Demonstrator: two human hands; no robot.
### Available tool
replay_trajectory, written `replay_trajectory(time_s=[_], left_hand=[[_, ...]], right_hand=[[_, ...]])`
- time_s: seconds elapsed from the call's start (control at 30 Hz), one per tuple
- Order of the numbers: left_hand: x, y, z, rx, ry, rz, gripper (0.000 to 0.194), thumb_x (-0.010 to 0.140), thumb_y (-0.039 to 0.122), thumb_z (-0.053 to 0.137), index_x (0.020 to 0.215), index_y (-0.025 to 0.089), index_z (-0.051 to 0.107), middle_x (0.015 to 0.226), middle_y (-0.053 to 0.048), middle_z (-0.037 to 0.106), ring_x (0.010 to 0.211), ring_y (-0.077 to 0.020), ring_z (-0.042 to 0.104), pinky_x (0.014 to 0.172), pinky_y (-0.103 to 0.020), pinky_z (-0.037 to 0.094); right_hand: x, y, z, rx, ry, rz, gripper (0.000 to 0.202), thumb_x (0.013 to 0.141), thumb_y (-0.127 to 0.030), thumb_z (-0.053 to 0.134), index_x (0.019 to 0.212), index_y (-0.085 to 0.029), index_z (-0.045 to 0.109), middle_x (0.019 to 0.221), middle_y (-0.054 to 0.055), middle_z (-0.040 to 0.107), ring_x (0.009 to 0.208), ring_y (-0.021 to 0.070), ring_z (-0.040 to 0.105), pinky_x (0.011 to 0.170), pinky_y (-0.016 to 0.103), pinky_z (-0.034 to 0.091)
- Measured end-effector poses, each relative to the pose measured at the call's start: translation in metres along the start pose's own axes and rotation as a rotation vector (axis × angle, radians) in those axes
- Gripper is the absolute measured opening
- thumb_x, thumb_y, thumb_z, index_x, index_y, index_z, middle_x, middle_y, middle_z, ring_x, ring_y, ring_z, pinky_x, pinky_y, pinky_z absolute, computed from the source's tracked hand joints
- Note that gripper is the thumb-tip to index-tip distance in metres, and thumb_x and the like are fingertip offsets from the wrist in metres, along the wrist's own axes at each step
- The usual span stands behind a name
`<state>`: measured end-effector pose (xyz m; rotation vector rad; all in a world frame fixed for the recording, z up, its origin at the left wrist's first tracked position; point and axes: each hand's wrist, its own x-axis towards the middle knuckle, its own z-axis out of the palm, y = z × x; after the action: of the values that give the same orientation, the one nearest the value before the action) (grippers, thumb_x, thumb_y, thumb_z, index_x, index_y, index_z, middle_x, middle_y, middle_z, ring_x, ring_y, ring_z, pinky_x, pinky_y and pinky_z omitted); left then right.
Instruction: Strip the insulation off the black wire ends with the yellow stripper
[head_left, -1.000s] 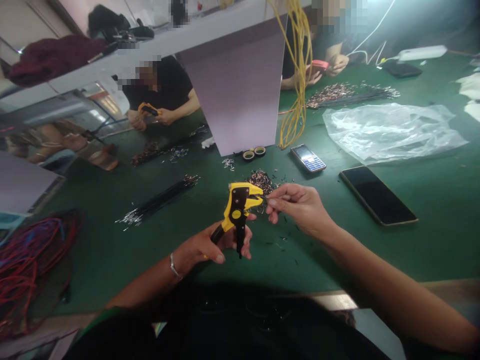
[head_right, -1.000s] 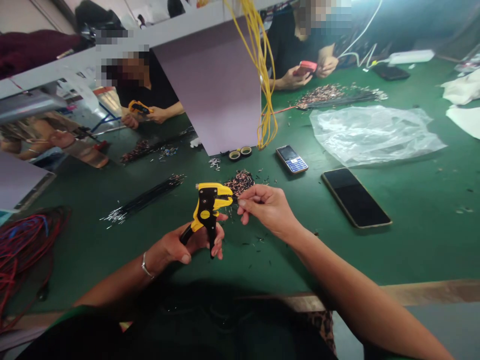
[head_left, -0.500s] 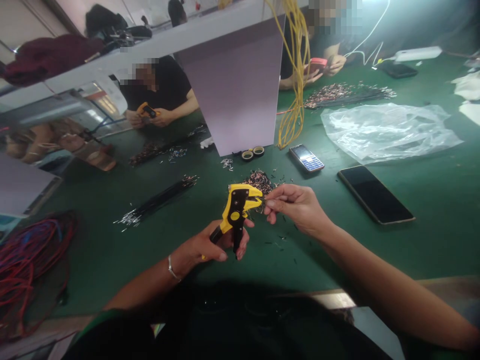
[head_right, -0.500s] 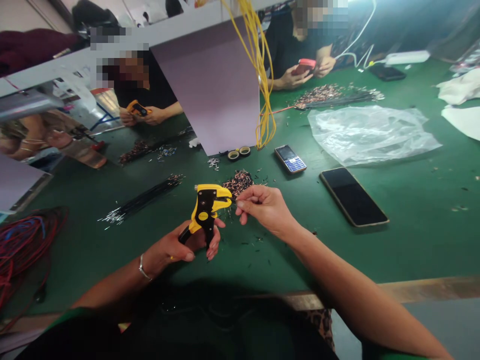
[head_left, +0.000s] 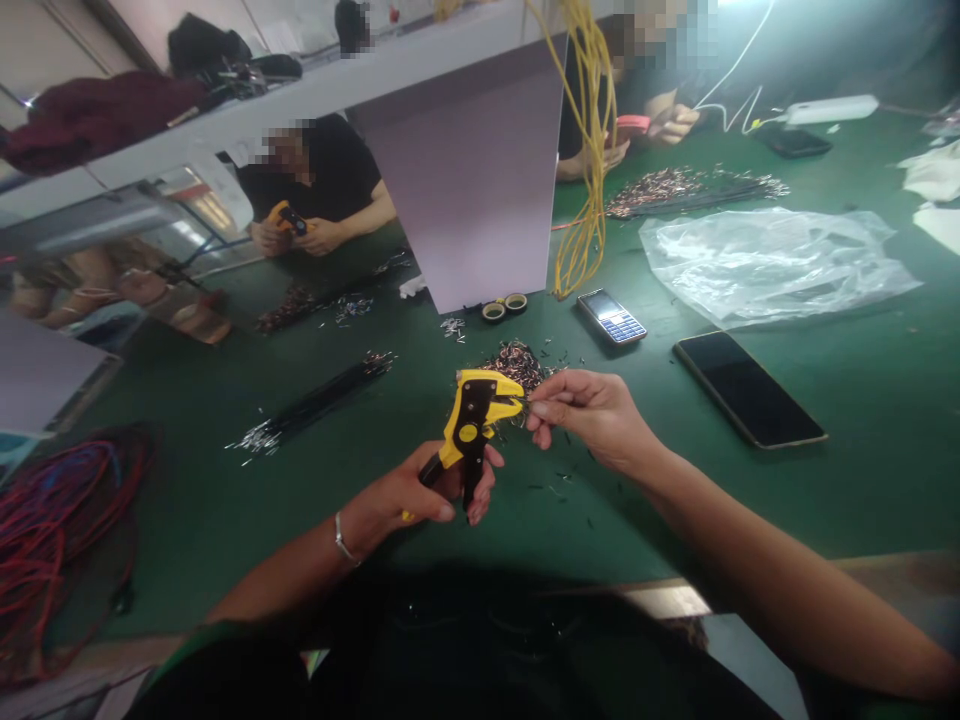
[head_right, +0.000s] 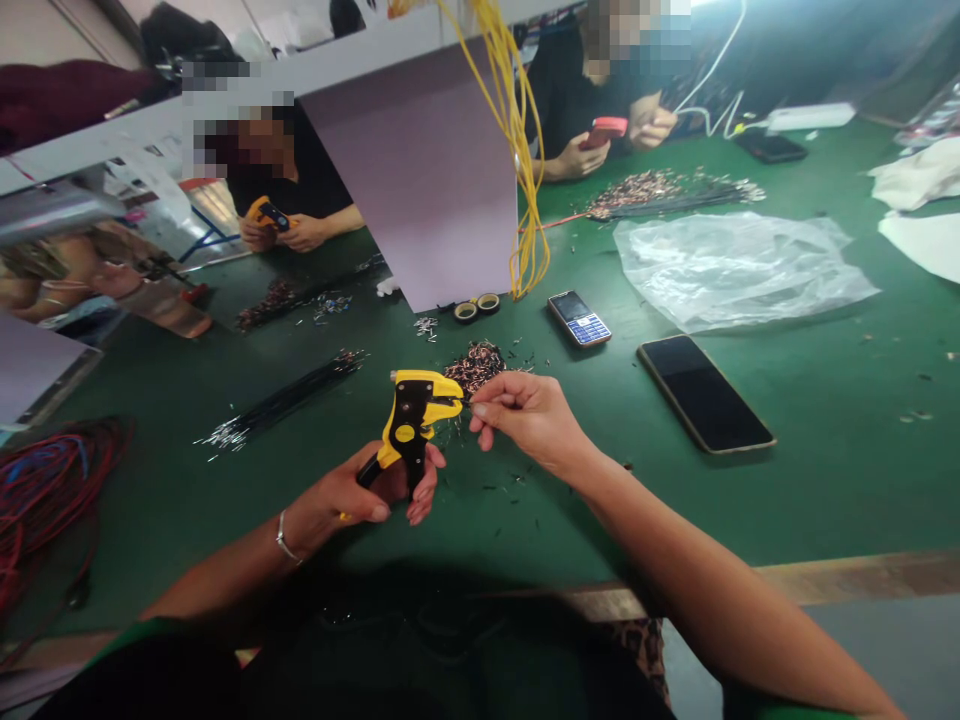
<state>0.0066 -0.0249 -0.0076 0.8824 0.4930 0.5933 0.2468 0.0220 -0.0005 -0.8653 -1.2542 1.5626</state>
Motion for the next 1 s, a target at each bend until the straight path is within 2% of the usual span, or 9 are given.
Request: replay_trajectory(time_s=[0.5, 1.0], left_hand=[[-0.002, 0.003, 0.010, 0.010, 0.094, 0.001, 0.042, 0.059, 0.014, 0.077, 0.100, 0.010, 0.066, 0.076, -0.003, 0.061, 0.060, -0.0138, 0.058, 0.057, -0.029, 0.049], [-0.006, -0.009, 0.013, 0.130, 0.225, 0.060, 0.029, 0.068, 0.021, 0.080, 0.092, 0.011, 0.065, 0.071, -0.002, 0.063, 0.052, -0.0118, 0.057, 0.049, -0.028, 0.052]], right_hand=[[0.001, 0.000, 0.000, 0.003, -0.016, 0.024, 0.017, 0.070, -0.030, 0.079, 0.073, -0.018, 0.068, 0.061, 0.002, 0.071, 0.046, 0.0133, 0.064, 0.049, 0.030, 0.050], [0.002, 0.001, -0.001, 0.012, -0.023, 0.023, 0.020, 0.070, -0.034, 0.081, 0.073, -0.018, 0.068, 0.060, 0.001, 0.070, 0.046, 0.0132, 0.064, 0.050, 0.031, 0.051]])
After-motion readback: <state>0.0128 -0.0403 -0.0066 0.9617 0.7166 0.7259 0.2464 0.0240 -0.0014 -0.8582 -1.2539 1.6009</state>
